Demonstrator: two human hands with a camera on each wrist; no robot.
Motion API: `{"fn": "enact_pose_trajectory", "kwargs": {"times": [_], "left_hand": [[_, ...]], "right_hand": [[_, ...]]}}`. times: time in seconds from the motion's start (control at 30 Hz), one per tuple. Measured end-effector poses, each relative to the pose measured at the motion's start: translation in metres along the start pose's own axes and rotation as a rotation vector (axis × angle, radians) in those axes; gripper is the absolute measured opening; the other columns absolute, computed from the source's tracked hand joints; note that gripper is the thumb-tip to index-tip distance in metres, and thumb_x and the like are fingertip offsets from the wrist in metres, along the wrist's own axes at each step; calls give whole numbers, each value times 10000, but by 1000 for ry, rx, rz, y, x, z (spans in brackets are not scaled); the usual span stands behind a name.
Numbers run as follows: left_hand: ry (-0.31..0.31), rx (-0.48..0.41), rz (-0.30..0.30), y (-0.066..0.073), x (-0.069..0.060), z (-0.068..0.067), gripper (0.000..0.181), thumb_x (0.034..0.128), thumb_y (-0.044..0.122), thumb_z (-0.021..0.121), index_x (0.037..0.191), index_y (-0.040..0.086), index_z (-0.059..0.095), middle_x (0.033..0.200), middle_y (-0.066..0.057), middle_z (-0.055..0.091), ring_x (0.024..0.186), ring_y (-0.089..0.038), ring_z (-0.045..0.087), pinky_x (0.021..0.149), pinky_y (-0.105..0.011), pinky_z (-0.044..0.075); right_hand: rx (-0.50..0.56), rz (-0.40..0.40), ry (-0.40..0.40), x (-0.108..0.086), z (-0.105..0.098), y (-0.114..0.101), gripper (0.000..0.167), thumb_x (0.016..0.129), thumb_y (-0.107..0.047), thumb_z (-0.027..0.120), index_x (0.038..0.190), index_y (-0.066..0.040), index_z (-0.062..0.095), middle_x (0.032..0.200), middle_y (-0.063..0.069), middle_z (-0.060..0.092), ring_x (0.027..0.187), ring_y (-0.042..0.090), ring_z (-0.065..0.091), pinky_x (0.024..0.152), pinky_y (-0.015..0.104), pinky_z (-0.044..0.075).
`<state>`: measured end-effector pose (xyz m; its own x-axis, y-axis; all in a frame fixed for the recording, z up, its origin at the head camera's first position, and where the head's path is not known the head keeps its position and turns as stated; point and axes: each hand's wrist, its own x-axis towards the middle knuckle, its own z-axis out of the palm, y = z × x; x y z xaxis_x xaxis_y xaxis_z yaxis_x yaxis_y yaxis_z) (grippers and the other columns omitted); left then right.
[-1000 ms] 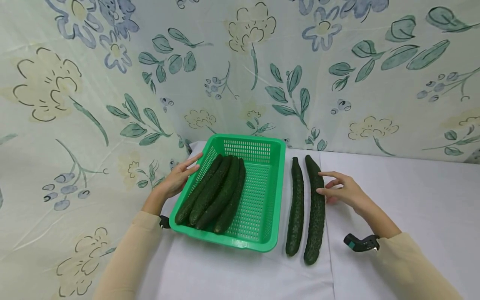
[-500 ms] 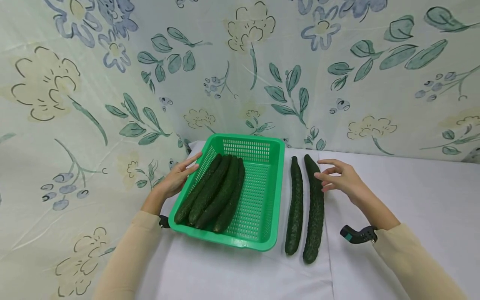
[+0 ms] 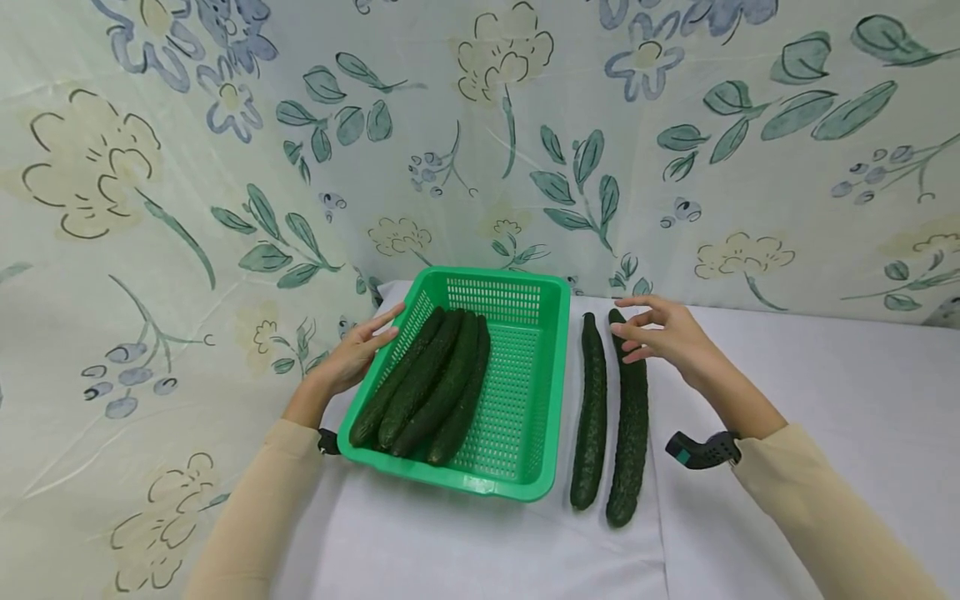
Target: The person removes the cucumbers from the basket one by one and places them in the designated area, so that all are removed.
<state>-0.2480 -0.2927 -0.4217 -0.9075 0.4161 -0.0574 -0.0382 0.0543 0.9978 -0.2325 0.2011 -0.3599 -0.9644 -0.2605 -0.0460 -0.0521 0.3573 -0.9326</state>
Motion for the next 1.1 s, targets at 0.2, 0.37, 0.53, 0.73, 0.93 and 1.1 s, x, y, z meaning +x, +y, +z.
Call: {"fn": "enact_pose_trajectory", "kwargs": {"times": [0.2, 0.37, 0.53, 0.73, 0.93, 1.1], "left_hand": [[-4, -26, -6, 0, 0, 0, 531, 1099, 219, 411, 1604, 258, 254, 1457, -188, 502, 835, -100, 682, 672, -256, 550], [-19, -22, 7, -1, -1, -2, 535, 1104, 203, 395, 1611, 237, 228, 1428, -182, 533, 788, -89, 674, 649, -247, 546], [-1, 35, -1, -1, 1, -1, 532, 1101, 242, 409, 1606, 273, 245, 1517, -141, 443, 895, -65, 643, 709, -253, 533], [17, 82, 2, -2, 2, -1, 540, 1095, 257, 435, 1604, 259, 255, 1662, 35, 82, 1493, -202, 169, 1177, -476, 242], [17, 69, -1, -2, 2, -1, 542, 1095, 252, 436, 1604, 262, 253, 1662, 35, 83, 1498, -273, 162, 1162, -513, 259], [9, 51, -6, -1, 2, 0, 541, 1095, 253, 433, 1604, 272, 250, 1659, 10, 115, 1468, -300, 260, 1069, -381, 430]], "right_hand": [[22, -29, -17, 7, 10, -20, 599, 976, -203, 683, 1474, 8, 426, 1152, 272, 524, 798, 243, 682, 725, 380, 608], [31, -54, -44, 16, 23, -34, 543, 974, -161, 682, 1444, 3, 465, 1100, 271, 543, 826, 317, 679, 717, 392, 609], [60, -59, -74, 25, 36, -46, 553, 972, -136, 680, 1453, 14, 451, 1130, 269, 525, 874, 402, 662, 726, 408, 608], [92, -50, -110, 33, 49, -55, 555, 972, -139, 681, 1453, 11, 446, 1176, 272, 510, 908, 408, 645, 749, 432, 604], [111, -37, -140, 41, 62, -59, 555, 974, -119, 676, 1458, 10, 436, 1169, 259, 516, 842, 289, 657, 795, 498, 586], [143, -11, -175, 47, 74, -59, 559, 974, -113, 674, 1461, 10, 428, 1208, 261, 492, 868, 293, 653, 803, 468, 589]]}}
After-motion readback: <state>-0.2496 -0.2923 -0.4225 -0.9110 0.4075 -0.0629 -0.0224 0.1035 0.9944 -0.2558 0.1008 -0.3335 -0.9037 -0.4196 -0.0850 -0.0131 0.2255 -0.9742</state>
